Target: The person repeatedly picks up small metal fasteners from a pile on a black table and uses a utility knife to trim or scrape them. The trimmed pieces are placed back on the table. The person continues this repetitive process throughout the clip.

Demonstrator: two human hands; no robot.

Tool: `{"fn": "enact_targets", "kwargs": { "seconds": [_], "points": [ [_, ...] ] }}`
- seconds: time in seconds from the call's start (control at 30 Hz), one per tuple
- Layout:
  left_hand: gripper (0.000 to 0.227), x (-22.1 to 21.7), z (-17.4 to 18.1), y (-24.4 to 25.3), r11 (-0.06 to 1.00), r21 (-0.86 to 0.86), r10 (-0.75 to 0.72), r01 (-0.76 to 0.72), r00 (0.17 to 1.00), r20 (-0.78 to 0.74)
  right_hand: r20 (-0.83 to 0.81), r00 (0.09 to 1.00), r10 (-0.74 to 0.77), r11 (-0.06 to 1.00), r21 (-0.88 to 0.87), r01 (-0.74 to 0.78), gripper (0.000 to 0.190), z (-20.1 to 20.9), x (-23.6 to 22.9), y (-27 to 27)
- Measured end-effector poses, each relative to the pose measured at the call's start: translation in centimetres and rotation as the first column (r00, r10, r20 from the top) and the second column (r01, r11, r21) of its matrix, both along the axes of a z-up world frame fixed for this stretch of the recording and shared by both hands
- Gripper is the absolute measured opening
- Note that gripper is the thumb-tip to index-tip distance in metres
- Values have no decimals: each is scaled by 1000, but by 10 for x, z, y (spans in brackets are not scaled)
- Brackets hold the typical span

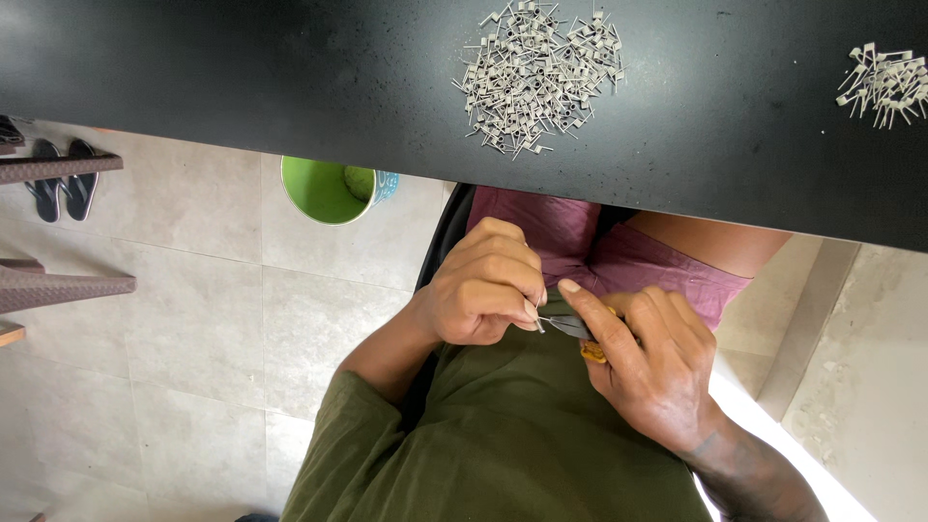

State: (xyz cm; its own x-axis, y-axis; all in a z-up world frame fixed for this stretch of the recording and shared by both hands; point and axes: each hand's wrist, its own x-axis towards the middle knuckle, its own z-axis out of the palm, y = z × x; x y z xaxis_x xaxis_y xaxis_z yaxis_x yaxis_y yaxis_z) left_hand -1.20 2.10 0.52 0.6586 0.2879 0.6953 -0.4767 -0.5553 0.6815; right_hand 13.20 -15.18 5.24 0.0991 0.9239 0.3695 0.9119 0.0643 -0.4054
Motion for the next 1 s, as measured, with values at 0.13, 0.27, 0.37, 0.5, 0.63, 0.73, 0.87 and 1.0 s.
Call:
{"fn": "enact_targets", "kwargs": {
  "seconds": [0.13,0.27,0.37,0.5,0.63,0.73,0.87,1.0],
  "points": [
    [10,0,8,6,966,-207,-159,157,987,6,5,1000,28,999,-22,-28,42,7,2,0],
    [9,-5,22,15,886,-335,-354,321,935,-38,45,993,112,993,-23,-112,36,19,7,6],
    [11,-9,25,21,848,-347,-446,401,893,-58,101,980,170,985,-5,-171,34,23,14,9],
    [12,-15,31,25,801,-352,-544,484,834,-91,167,951,260,964,14,-266,25,27,22,13],
    [7,-22,30,25,747,-394,-621,535,773,-128,179,930,321,946,-17,-324,25,31,31,15],
    [2,-27,29,23,715,-405,-665,571,734,-139,236,900,366,926,3,-377,27,33,36,17],
    [2,-30,26,20,647,-445,-734,619,663,-144,279,853,440,892,-26,-452,27,44,41,24],
    [3,-30,29,17,606,-478,-764,636,632,-127,297,825,480,870,-40,-491,26,48,45,28]
  ]
}}
